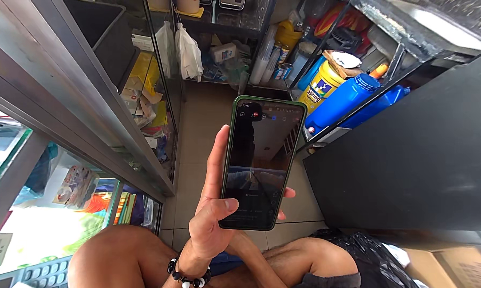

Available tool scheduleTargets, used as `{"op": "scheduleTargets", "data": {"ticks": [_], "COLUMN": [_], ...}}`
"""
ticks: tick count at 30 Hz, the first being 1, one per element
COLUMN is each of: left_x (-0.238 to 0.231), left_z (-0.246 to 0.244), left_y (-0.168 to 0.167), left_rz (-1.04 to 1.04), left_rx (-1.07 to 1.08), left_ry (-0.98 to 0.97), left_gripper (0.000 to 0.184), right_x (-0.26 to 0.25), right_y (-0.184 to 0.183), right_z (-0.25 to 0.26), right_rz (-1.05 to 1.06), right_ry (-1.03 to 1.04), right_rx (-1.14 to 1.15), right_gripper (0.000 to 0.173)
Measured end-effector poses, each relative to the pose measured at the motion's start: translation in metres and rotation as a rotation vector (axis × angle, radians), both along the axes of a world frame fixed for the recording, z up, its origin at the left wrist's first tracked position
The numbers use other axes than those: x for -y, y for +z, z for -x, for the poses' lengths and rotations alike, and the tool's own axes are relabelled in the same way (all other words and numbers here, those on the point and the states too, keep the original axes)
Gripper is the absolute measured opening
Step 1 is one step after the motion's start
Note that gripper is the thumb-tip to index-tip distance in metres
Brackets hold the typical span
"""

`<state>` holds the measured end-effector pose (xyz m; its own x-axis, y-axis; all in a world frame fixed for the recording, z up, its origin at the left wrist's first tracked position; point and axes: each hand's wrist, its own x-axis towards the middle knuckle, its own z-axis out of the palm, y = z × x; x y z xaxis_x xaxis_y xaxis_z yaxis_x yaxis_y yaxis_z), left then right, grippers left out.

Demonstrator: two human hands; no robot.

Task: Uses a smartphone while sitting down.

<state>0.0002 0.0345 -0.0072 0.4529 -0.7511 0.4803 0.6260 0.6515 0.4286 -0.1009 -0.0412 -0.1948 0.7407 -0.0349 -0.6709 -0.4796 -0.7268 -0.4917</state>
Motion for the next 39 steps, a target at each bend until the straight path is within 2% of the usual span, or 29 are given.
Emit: {"op": "scheduleTargets", "data": {"ticks": [7, 11, 13, 15, 16, 17, 20, 27, 33, 36, 39], "left_x": [0.0, 0.0, 0.0, 0.0, 0.0, 0.0, 0.0, 0.001, 0.001, 0.001, 0.001], "left_z": [0.0, 0.002, 0.002, 0.002, 0.002, 0.001, 0.001, 0.0, 0.0, -0.001, 0.0], "left_y": [0.0, 0.001, 0.001, 0.0, 0.0, -0.001, -0.001, -0.002, -0.002, -0.003, -0.002], "left_rz": [-0.002, 0.011, 0.018, 0.021, 0.022, 0.023, 0.016, 0.008, 0.019, 0.02, 0.013], "left_rx": [0.0, -0.018, -0.022, -0.021, -0.018, -0.017, -0.023, -0.02, -0.026, -0.026, -0.023], "left_ry": [0.001, 0.007, 0.002, 0.001, -0.002, -0.006, -0.013, -0.01, -0.007, -0.011, -0.009], "left_gripper": [0.082, 0.08, 0.081, 0.081, 0.081, 0.081, 0.081, 0.082, 0.081, 0.081, 0.081], "right_x": [0.001, 0.003, 0.008, 0.016, 0.011, -0.009, 0.006, 0.006, 0.001, 0.001, 0.002], "right_y": [0.012, 0.068, 0.077, 0.101, 0.131, 0.168, 0.154, 0.147, 0.057, -0.004, -0.007], "right_z": [-0.003, -0.015, -0.007, 0.007, 0.005, -0.013, -0.019, -0.019, -0.012, -0.003, -0.003], "right_rz": [0.003, -0.011, -0.045, -0.034, 0.036, 0.117, -0.033, -0.048, -0.008, -0.007, -0.02], "right_ry": [0.039, 0.086, 0.119, 0.248, 0.29, 0.167, 0.057, 0.021, 0.088, 0.107, 0.097], "right_rx": [-0.017, -0.19, -0.105, 0.078, 0.035, -0.264, -0.172, -0.18, -0.161, -0.007, -0.007], "right_gripper": [0.037, 0.04, 0.04, 0.039, 0.04, 0.044, 0.041, 0.041, 0.04, 0.039, 0.039]}}
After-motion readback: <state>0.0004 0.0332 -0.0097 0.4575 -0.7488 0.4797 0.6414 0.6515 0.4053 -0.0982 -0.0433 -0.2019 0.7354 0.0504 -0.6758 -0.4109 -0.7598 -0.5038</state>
